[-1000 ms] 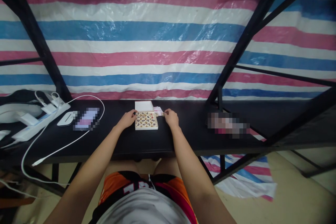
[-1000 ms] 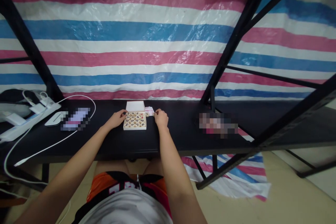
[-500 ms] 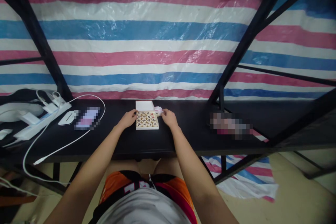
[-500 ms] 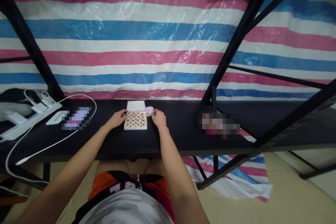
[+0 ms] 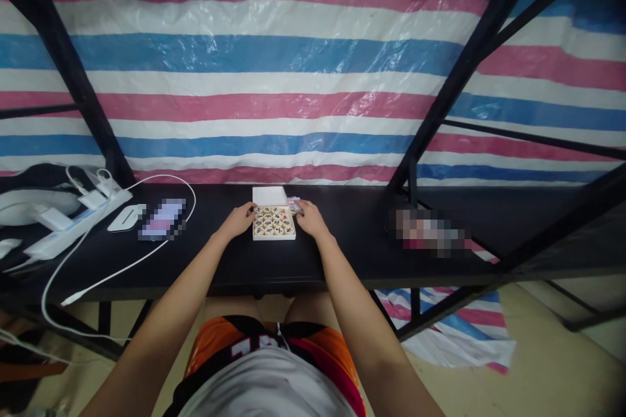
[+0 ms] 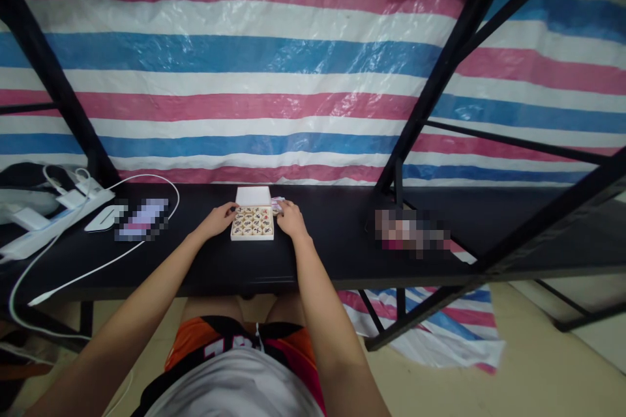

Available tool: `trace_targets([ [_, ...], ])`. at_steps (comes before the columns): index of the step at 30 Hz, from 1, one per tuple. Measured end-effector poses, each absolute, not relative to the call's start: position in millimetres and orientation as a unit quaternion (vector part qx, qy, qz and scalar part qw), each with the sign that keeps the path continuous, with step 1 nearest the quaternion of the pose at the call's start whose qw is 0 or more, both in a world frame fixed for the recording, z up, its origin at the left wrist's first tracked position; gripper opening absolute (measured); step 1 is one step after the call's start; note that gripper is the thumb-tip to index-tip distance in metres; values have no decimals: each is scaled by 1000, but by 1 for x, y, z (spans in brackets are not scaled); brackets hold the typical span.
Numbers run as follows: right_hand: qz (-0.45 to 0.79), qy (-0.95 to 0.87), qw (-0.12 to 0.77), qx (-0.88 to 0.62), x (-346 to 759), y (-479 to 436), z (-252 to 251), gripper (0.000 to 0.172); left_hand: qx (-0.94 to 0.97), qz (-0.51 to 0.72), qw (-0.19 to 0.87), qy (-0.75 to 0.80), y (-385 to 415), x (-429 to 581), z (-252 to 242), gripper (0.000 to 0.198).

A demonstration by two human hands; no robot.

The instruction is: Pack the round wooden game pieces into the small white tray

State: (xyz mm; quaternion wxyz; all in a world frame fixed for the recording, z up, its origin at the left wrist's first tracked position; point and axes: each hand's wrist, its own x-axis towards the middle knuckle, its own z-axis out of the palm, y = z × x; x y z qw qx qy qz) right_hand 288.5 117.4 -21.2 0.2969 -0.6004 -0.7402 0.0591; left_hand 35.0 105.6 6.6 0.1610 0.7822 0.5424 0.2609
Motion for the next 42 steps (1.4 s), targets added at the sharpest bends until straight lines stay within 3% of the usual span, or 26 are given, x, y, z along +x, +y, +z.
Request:
trace_targets([
  [24,72,-772,321,-544,284,115,-16,54,781,258,168,544,107,34,6,35],
  [31,77,-743,392,-536,275,106,-4,31,781,260,169,543,103,35,9,35],
  [35,118,-770,370,-507,266,101,-2,16,779,258,168,546,103,35,8,35],
  [42,182,-784,373,-462,271,98,-3,20,781,264,167,541,103,35,8,35],
])
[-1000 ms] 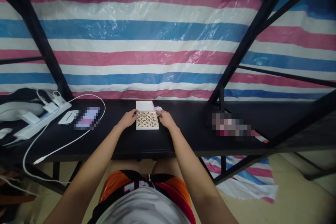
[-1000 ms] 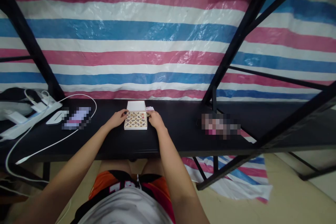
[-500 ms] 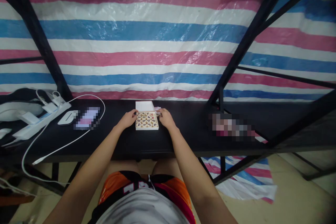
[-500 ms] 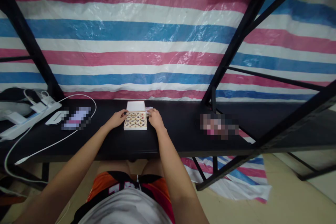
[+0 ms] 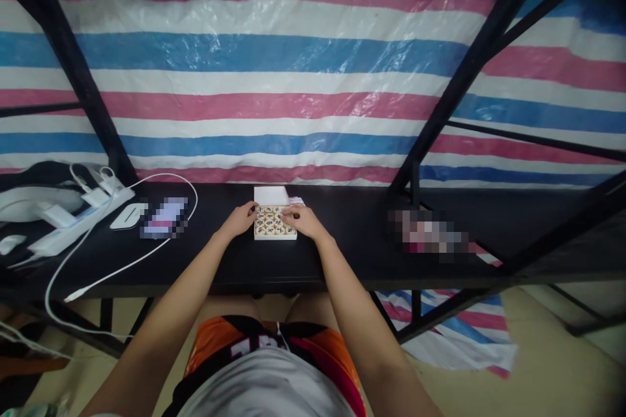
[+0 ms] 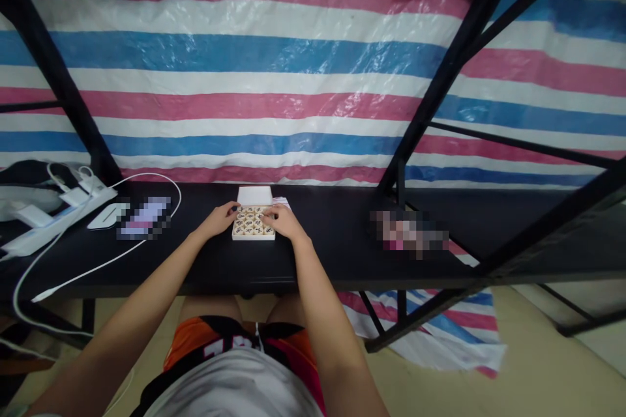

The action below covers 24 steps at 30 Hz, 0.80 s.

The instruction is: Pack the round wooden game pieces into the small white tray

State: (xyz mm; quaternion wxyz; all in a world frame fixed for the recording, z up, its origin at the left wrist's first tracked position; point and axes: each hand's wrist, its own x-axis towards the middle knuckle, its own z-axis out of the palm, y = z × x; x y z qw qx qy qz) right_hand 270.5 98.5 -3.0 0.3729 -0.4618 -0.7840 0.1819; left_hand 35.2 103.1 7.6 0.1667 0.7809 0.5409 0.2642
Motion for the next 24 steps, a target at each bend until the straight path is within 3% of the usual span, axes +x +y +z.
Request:
trace_targets([
  [19,216,-751,397,-482,259,98,-1,22,783,264,163,539,104,34,6,34],
  [24,159,-780,392,-462,257,98,0,21,784,263,165,538,103,35,8,33],
])
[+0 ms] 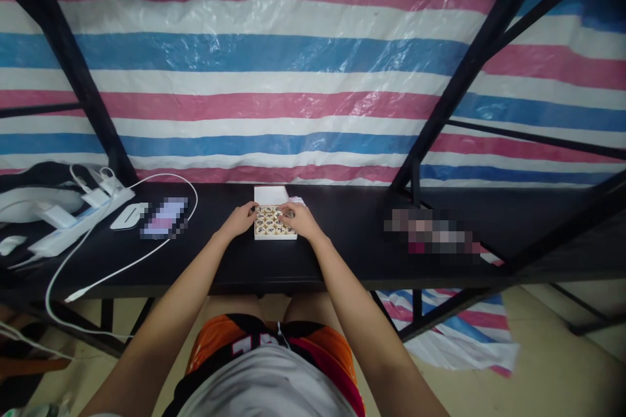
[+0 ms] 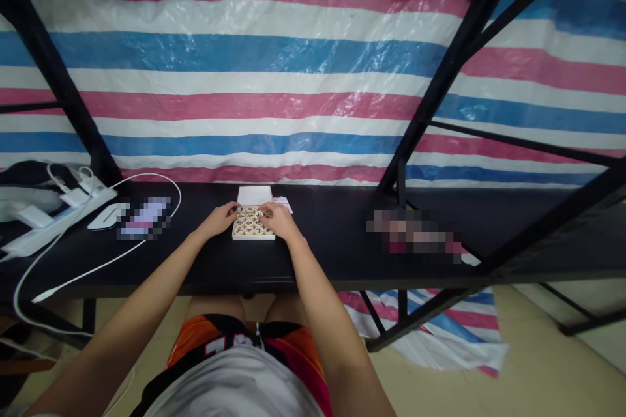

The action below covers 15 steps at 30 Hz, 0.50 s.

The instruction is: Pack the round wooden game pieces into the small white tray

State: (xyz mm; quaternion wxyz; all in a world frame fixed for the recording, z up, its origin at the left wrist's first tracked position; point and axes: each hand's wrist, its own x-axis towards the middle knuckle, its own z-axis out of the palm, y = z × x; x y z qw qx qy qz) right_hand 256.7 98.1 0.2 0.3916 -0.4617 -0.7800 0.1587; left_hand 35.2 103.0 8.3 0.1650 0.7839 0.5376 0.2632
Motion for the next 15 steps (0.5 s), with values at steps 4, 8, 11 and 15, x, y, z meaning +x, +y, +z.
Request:
trace_targets([
  [4,160,-791,397,-437,251,98,0,21,780,256,168,546,103,36,9,33],
  [8,150,-772,436,-437,257,101,0,18,780,259,171,544,102,35,10,34],
  [11,88,-694,491,-520,278,106,-1,19,783,259,168,540,103,35,9,34],
  [15,96,-579,452,-671,309,112,-9,19,784,263,165,537,106,33,6,34],
])
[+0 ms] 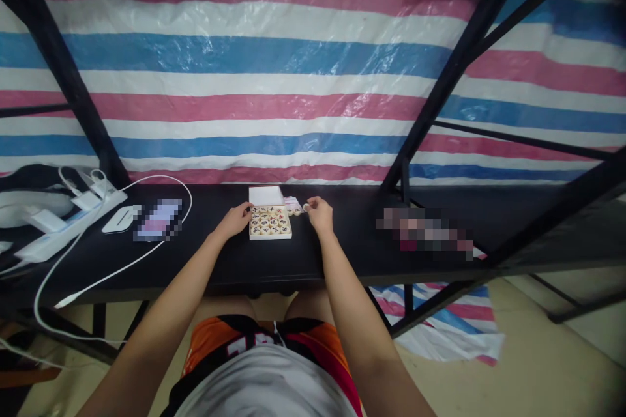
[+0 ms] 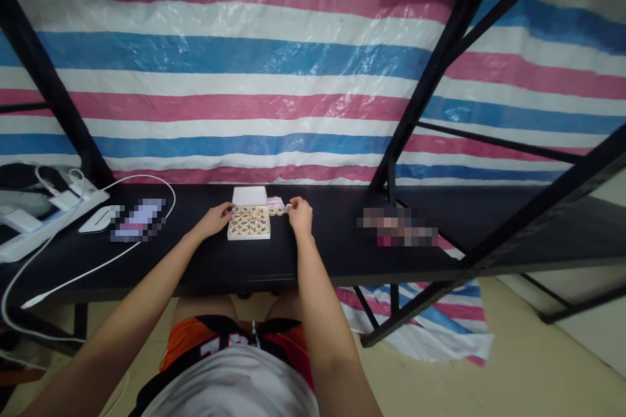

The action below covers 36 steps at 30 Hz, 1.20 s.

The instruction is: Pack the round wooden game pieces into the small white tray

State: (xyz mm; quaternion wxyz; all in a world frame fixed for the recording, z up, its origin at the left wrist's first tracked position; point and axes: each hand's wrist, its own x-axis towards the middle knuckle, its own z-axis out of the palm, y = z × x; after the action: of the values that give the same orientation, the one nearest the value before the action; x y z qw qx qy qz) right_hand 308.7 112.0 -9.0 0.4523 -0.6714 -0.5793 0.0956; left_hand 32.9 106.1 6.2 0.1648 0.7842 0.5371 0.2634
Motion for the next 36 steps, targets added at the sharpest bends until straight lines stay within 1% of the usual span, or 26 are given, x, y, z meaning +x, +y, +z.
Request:
trace_targets([
  [2,121,-564,407,-709,316,112,-13,16,784,264,164,538,107,32,5,35],
  [4,119,-566,377,-724,317,111,-16,15,784,265,165,537,107,32,5,34],
  [12,95,-605,334,-717,308,108,-15,19,784,268,167,535,106,32,5,35],
  [14,81,-609,335,-714,308,108,-15,20,785,267,164,534,105,33,6,35],
  [17,45,-615,364,-698,305,108,-12,23,785,262,161,538,105,33,7,35],
  [21,26,-681,412,-605,287,103,-6,22,785,262,160,537,104,33,7,34],
  [25,62,-765,404,-497,262,96,0,16,787,263,165,533,102,34,8,34],
  [28,98,-795,377,-464,259,91,3,16,786,262,159,537,102,34,8,33],
  [31,162,-797,351,-464,272,86,3,22,785,261,151,542,102,34,8,34],
  [36,225,-769,349,-486,291,82,-5,36,789,260,154,535,104,33,6,34],
])
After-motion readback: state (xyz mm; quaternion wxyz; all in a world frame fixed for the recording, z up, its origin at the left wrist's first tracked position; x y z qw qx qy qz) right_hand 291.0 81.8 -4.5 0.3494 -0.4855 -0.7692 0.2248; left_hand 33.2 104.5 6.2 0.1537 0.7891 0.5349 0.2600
